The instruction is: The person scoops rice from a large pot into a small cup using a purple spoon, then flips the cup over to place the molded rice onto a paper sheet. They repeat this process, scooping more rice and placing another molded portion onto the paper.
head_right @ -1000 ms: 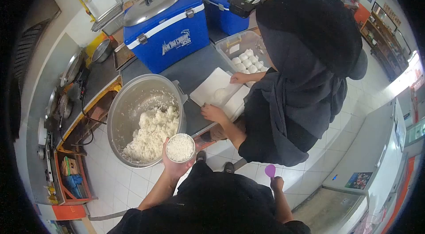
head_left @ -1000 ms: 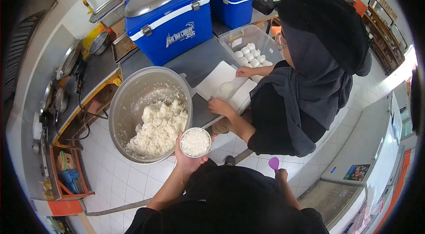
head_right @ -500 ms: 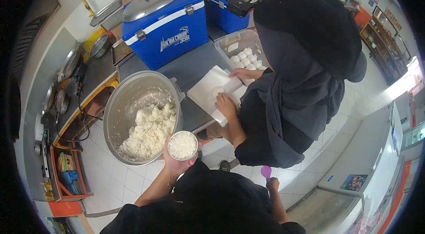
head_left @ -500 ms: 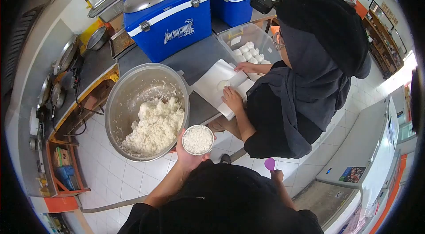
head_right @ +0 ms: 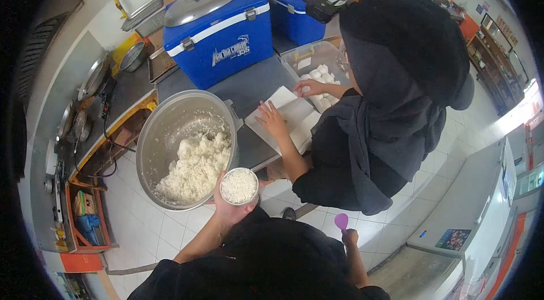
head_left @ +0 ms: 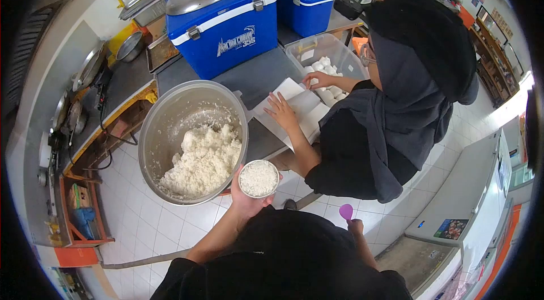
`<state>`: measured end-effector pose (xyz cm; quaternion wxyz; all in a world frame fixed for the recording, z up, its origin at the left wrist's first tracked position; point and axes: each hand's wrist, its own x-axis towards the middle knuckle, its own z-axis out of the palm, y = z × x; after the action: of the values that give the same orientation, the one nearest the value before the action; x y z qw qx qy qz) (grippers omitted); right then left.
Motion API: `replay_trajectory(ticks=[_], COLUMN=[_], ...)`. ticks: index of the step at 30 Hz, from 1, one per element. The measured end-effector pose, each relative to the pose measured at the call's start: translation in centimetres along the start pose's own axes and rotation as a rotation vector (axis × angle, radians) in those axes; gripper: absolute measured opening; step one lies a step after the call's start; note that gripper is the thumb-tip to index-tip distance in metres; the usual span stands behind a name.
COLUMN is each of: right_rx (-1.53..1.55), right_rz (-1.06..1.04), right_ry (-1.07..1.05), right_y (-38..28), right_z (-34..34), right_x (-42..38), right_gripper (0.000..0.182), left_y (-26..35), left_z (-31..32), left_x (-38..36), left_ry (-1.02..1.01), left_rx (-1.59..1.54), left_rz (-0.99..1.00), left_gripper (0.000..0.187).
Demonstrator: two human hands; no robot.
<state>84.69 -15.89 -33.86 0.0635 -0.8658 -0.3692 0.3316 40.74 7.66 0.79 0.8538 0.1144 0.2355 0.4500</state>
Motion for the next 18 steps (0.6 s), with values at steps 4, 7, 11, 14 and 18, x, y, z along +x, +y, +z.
replay_trajectory(ticks=[4, 7, 11, 14, 18], right_rx=[-0.091, -0.034, 0.031, 0.108, 0.066], right_rz=[-0.034, -0.039, 0.048, 0.047, 0.064], right_ry=[-0.105, -0.099, -0.189, -0.204, -0.225], right_y=[0.2, 0.4, 0.2, -0.9, 1.0], right_z=[0.3, 0.8, 1.2, 0.6, 2.4], right_x=[0.7, 0.5, 0.4, -0.3, 0.5], right_gripper=[0.048, 0.046, 0.045, 0.044, 0.045], left_y=[0.3, 0.8, 1.8, 1.7, 0.9], left_z=[-0.2, 0.1, 0.9, 0.6, 0.2], left_x=[-0.3, -0.5, -0.7, -0.6, -0.3], left_ry=[0.038, 0.056, 0.095, 0.066, 0.032], left_rx=[-0.077, -0.134, -0.174, -0.131, -0.111], left_rz=[0.007, 0.039, 0.048, 0.051, 0.026], left_gripper=[0.078, 0.078, 0.079, 0.079, 0.080])
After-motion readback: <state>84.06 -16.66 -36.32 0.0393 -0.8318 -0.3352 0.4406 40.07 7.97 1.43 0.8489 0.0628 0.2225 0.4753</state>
